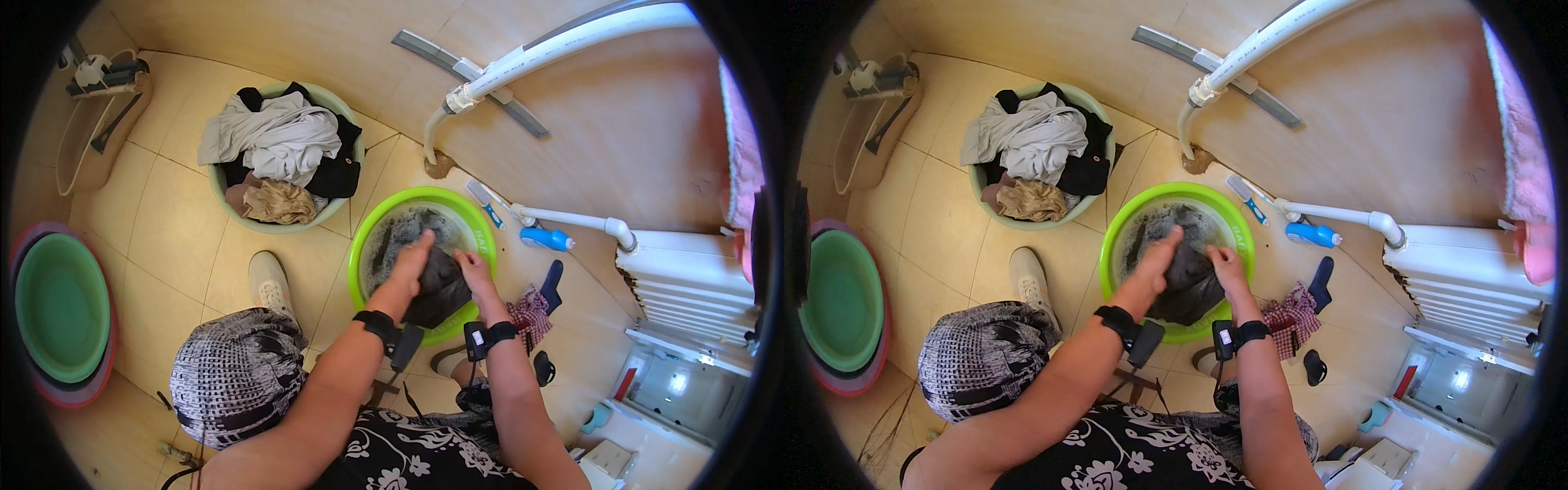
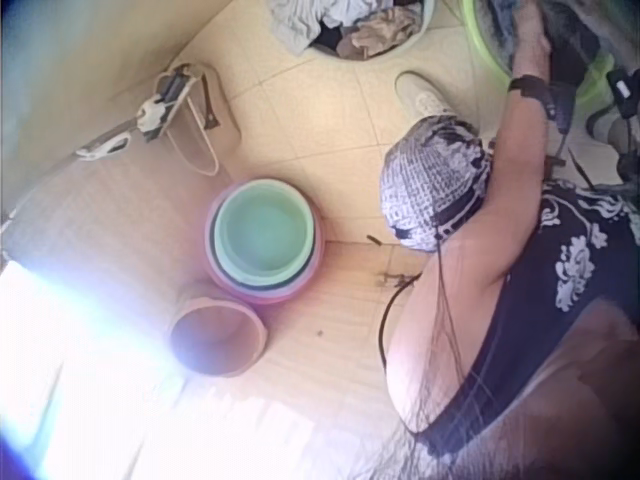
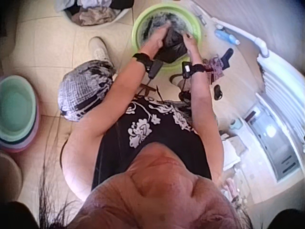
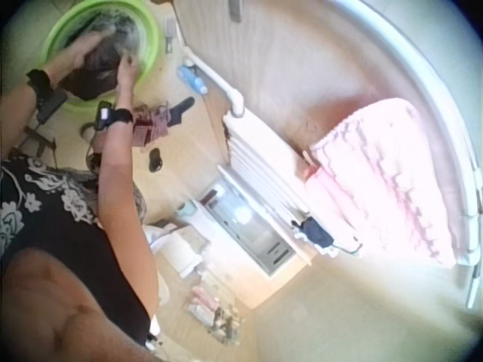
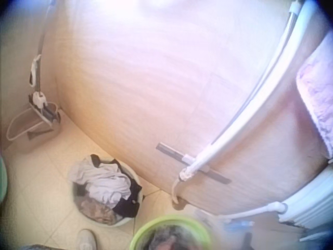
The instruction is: The person washes clothes by hand in a basin of soapy water, scrubbing a white garment and then a black garment.
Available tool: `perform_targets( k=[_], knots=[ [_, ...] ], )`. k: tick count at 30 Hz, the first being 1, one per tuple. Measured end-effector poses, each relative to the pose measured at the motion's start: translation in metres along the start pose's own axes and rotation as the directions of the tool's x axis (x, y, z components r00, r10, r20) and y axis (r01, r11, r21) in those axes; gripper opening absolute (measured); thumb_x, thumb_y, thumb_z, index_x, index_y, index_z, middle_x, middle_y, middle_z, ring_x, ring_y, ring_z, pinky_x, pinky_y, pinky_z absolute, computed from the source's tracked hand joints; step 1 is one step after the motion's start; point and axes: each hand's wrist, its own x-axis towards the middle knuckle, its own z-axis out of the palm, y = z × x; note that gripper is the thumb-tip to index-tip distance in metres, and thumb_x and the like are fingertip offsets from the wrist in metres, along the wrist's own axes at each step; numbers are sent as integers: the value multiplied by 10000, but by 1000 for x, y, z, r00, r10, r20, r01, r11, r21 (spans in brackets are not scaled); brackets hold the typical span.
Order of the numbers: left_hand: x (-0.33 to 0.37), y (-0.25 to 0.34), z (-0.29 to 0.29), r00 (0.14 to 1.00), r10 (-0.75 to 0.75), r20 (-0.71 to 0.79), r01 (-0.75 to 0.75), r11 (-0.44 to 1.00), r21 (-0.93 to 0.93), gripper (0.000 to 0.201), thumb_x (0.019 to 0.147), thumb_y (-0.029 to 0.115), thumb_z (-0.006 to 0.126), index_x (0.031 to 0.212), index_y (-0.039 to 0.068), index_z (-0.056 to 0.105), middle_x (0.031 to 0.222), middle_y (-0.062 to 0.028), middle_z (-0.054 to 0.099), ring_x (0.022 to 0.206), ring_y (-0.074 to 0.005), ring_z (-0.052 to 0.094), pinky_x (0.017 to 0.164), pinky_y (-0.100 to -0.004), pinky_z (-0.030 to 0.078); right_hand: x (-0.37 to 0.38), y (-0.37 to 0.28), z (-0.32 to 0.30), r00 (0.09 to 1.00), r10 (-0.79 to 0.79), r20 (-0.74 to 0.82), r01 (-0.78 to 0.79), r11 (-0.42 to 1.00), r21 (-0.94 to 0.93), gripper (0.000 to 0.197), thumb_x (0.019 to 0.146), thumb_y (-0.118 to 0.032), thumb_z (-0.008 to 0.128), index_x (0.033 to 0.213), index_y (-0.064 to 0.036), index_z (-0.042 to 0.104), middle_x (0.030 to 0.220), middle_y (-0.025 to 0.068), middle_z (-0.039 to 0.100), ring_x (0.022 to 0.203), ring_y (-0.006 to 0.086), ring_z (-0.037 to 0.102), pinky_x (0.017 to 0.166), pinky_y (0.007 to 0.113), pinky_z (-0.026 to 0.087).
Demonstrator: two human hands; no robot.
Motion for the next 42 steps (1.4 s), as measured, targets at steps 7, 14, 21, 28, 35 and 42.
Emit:
perform_targets(
  k=[7,14,21,28,35,42],
  knots=[
    [48,-40,-81,917,305,-258,-78,770,634,664,764,314,713,1278,-2,436,1218,-186,522,1048,-310,550,869,-390,453,12,17,69,990,-10,-144,-41,938,-344,511,775,-306,680,1115,48,538,1121,261,565,1060,391,532,895,404,421],
    [44,-10,-46,939,243,-242,-133,908,397,537,775,255,661,1241,47,495,1058,-175,604,1014,-298,567,882,-389,441,34,16,39,989,141,41,-132,975,-181,417,762,-65,585,1175,-16,550,1158,155,573,1012,279,570,821,345,461],
    [20,-5,-23,990,138,-18,-131,881,-454,496,833,166,595,1288,107,405,1080,-84,551,956,-290,562,813,-390,476,-68,-108,46,833,-381,401,318,923,216,430,747,-4,652,1165,-39,556,1108,50,584,1050,151,531,930,277,394],
    [25,-27,-5,998,62,-21,-65,971,-229,241,886,241,518,979,30,589,865,-87,601,751,-186,569,658,-314,462,-51,-82,61,895,-443,-47,401,848,-345,219,847,-262,583,887,-47,560,814,229,587,794,413,568,649,443,460],
    [34,4,-28,991,132,-13,-133,991,-20,516,864,412,582,1166,-3,525,1099,-135,587,989,-284,569,866,-374,449,23,6,38,982,188,33,-191,961,200,315,877,-290,529,873,14,609,810,229,623,827,403,590,746,439,451],
    [44,-17,-57,937,106,-333,61,888,456,626,870,211,590,1390,35,289,1392,-190,355,1250,-340,391,980,-409,372,21,34,59,933,63,355,215,692,-689,684,805,-291,629,1352,-15,325,1356,282,337,1159,411,444,937,430,405]
  ],
)
